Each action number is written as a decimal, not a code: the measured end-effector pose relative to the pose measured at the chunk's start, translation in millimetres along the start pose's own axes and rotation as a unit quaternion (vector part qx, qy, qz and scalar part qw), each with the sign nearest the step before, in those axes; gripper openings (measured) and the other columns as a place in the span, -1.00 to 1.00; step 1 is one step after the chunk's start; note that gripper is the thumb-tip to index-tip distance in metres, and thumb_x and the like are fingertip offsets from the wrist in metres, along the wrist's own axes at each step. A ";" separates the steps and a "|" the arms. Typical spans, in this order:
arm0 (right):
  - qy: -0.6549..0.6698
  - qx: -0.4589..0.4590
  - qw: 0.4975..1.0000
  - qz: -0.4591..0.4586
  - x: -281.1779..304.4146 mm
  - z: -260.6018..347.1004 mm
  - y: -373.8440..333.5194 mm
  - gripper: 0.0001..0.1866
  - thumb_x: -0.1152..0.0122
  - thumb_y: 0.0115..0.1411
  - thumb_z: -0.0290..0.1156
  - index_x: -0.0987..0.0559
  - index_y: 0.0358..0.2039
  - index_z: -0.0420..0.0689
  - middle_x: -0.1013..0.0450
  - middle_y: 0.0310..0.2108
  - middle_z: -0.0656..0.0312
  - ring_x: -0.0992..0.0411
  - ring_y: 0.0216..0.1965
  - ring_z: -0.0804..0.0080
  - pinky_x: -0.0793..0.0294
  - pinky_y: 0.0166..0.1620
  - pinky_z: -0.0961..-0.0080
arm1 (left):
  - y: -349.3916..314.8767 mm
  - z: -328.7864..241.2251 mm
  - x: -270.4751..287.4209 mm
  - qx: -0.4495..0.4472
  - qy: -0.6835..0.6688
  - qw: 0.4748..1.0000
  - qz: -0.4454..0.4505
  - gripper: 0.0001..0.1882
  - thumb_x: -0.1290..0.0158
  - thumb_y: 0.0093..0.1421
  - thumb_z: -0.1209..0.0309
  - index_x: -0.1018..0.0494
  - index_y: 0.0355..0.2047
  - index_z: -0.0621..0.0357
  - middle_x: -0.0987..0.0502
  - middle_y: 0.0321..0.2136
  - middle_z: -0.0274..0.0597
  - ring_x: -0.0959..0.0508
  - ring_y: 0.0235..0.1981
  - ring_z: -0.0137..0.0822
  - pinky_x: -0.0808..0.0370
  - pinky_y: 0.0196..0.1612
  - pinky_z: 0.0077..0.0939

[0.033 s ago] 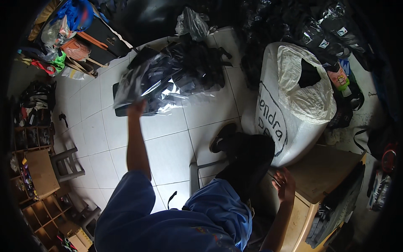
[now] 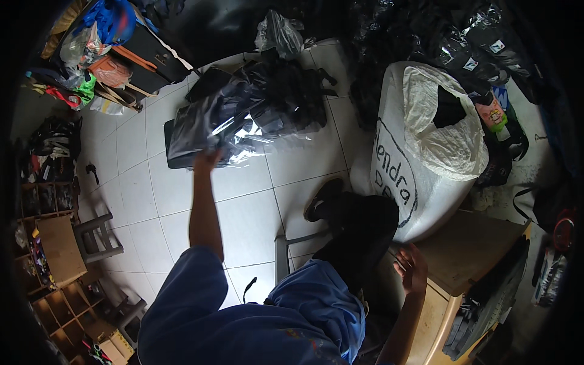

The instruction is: The person inserts a black bag into a clear plastic sleeve and then attaches a shoulder strap to a second black bag before placing it in another plastic sleeve.

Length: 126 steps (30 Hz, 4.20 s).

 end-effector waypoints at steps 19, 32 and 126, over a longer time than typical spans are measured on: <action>0.033 0.095 0.994 0.035 -8.6 -9.5 -78.9 -0.57 0.01 0.25 -0.31 -0.30 0.07 -0.26 -0.47 -0.22 0.08 -0.49 -0.18 0.32 -0.53 -0.20 0.41 | -129.2 -183.3 -75.6 0.115 -0.614 0.743 0.239 -0.60 0.02 0.17 0.40 -0.29 0.03 0.15 -0.52 -0.27 -0.09 -0.59 -0.29 -0.10 -0.57 -0.24 -0.27; -0.295 0.490 0.753 -0.326 67.0 60.5 -244.4 -0.75 -0.22 0.00 -0.65 -0.54 -0.25 -0.21 -0.53 -0.29 0.19 -0.49 -0.41 0.50 -0.46 -0.33 0.59 | -392.2 -505.2 100.0 -0.466 -0.476 0.618 0.417 -0.80 -0.03 0.20 0.51 -0.42 -0.15 0.23 -0.52 -0.27 -0.24 -0.54 -0.25 -0.45 -0.44 -0.27 -0.64; -0.414 0.080 0.015 -0.907 478.6 -95.4 -777.1 -0.83 0.06 0.11 -0.54 -0.54 -0.37 -0.21 -0.47 -0.34 -0.15 -0.45 -0.26 -0.10 -0.45 -0.22 0.17 | -662.0 -506.9 53.5 -0.797 -0.292 0.430 0.309 -0.75 0.12 0.13 0.74 -0.36 -0.16 0.42 -0.36 -0.13 -0.01 -0.49 -0.15 -0.22 -0.54 -0.10 -0.45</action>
Point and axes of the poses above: each hand's wrist, its own y-axis towards the middle knuckle, its own x-axis out of the back of the hand, z = x × y, the point moved 1 cm from there along y, towards the middle knuckle
